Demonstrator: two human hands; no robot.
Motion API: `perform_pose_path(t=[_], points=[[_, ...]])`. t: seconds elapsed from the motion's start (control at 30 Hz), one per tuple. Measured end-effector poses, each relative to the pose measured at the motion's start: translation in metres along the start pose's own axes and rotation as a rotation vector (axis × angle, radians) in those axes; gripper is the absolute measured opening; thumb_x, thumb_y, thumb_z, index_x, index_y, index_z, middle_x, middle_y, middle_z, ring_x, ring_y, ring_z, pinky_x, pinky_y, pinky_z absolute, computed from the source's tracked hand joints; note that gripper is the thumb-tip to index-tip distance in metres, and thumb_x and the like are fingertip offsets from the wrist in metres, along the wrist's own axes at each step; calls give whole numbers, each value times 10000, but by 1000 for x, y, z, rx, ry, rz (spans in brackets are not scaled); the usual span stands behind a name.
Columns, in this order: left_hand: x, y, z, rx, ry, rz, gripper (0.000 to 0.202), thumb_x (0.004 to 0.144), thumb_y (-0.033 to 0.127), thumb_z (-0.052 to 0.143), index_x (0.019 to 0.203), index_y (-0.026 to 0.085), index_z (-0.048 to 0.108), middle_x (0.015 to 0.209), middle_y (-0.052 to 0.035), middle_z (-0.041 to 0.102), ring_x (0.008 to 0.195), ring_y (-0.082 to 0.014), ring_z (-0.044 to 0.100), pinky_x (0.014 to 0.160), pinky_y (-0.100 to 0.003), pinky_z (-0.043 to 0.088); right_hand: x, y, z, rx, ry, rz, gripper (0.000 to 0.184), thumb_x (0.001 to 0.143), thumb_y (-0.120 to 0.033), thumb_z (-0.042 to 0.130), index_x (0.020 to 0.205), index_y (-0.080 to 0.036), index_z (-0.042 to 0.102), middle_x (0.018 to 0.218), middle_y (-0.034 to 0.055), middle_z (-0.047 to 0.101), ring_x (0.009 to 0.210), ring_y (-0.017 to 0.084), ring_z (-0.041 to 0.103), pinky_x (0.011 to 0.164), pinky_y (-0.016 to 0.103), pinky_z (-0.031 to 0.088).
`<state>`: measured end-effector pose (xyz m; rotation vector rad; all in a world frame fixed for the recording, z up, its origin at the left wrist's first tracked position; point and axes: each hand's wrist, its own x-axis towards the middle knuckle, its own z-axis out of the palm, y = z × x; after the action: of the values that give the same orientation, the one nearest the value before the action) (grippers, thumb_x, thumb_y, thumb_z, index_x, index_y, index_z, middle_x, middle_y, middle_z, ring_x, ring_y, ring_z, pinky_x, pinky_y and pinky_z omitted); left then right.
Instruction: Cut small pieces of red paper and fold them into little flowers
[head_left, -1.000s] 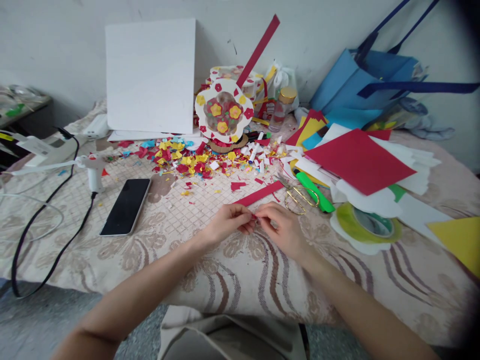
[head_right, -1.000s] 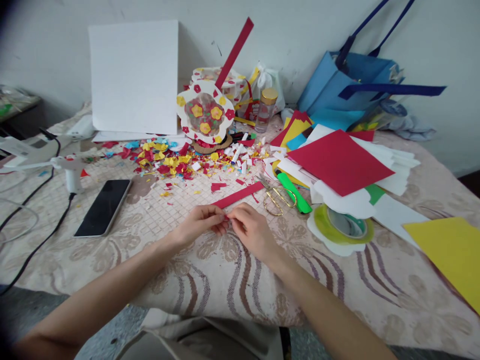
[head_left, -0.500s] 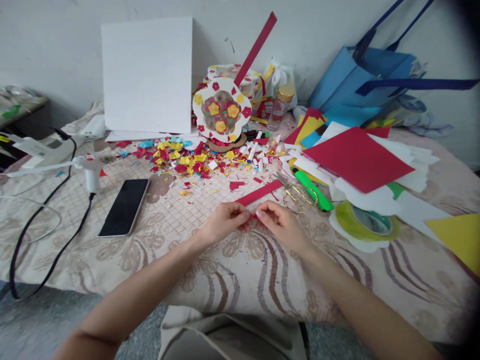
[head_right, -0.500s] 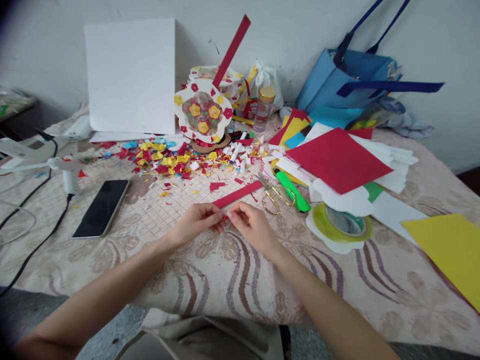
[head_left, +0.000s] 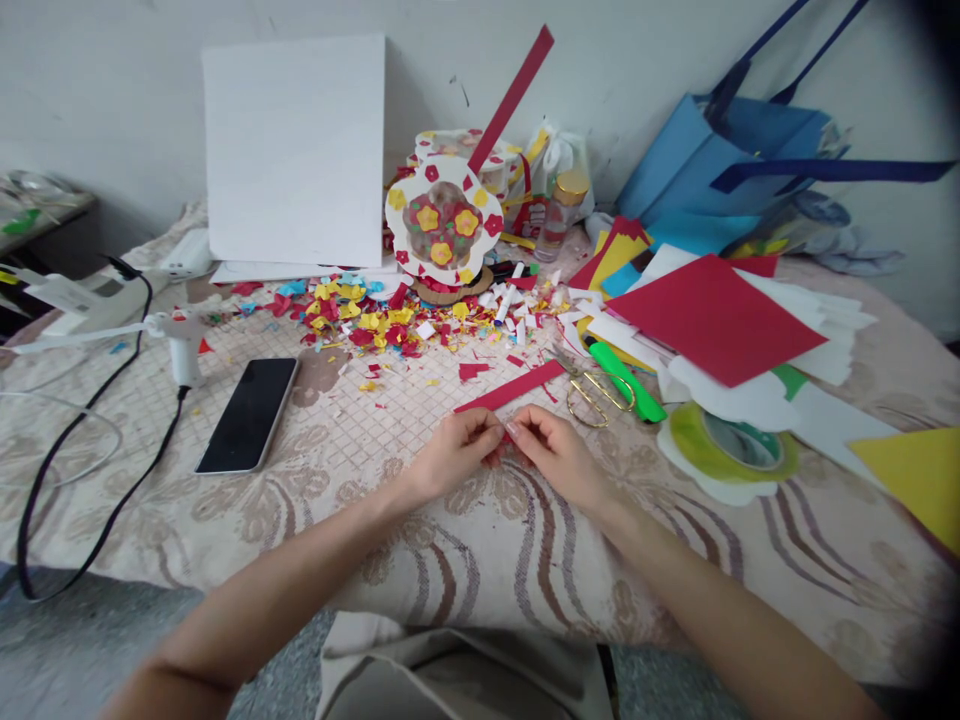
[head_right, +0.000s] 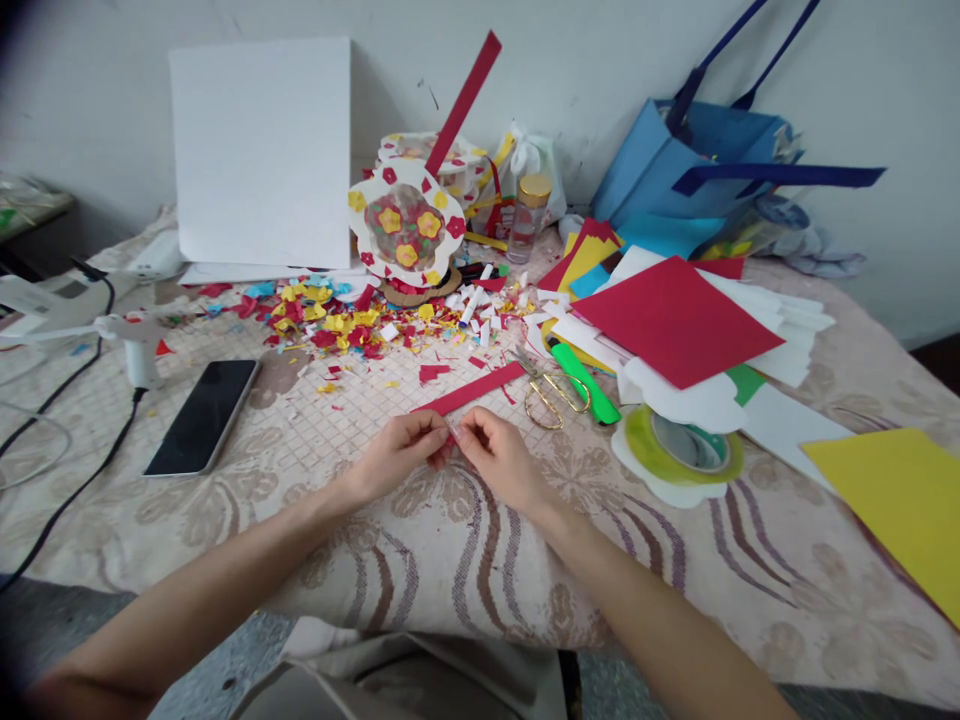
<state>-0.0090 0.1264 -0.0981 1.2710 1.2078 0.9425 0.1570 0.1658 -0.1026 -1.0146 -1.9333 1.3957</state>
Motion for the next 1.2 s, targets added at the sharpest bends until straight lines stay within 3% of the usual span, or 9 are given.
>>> perform_pose_path(t=[0.2,0.33,0.47,0.8,0.9,1.07,1.2], points=[[4,-2,0,-251,-50,-100,224,747,332,641,766,125,559,676,-10,613,616,-103,598,612,-234,474,2,2,0,180,29,80,233,873,-412,494,767,-204,502,607,-35,520,518,110,493,492,237,413],[4,-2,-2,-275,-21,-97,170,740,272,646,776,119,580,662,-5,617,605,-97,602,609,-230,482,2,-1,-3,148,11,63,227,873,-403,506,775,-199,516,615,-38,515,544,112,521,525,241,436],[3,-3,-1,-302,-75,-113,188,713,250,682,813,116,596,711,-26,652,656,-114,631,644,-243,502,1,0,-3,118,29,66,236,875,-413,498,775,-200,518,605,-32,526,526,114,507,502,242,426],[3,-5,0,-308,-80,-152,252,713,334,693,800,117,599,706,-36,663,663,-126,639,649,-256,515,3,5,-1,156,13,103,243,862,-432,504,779,-203,518,614,-26,546,517,117,507,494,243,423],[6,-5,-6,-256,2,-119,252,734,355,664,793,121,589,689,-25,647,622,-110,618,609,-236,501,1,1,-5,64,-22,44,204,864,-390,512,790,-201,521,666,-21,550,559,115,514,518,239,422],[10,-2,-16,-114,182,-38,229,754,342,635,801,123,587,718,-34,652,575,-79,562,540,-193,446,-12,-9,7,-285,-301,-153,108,808,-301,614,815,-204,567,718,-13,573,637,123,535,580,245,419],[10,-2,-18,-83,170,-33,225,755,345,631,797,129,584,731,-43,658,601,-93,574,531,-191,439,-23,-9,29,-594,-213,-300,116,749,-227,662,745,-202,549,753,14,582,718,167,544,640,288,421]])
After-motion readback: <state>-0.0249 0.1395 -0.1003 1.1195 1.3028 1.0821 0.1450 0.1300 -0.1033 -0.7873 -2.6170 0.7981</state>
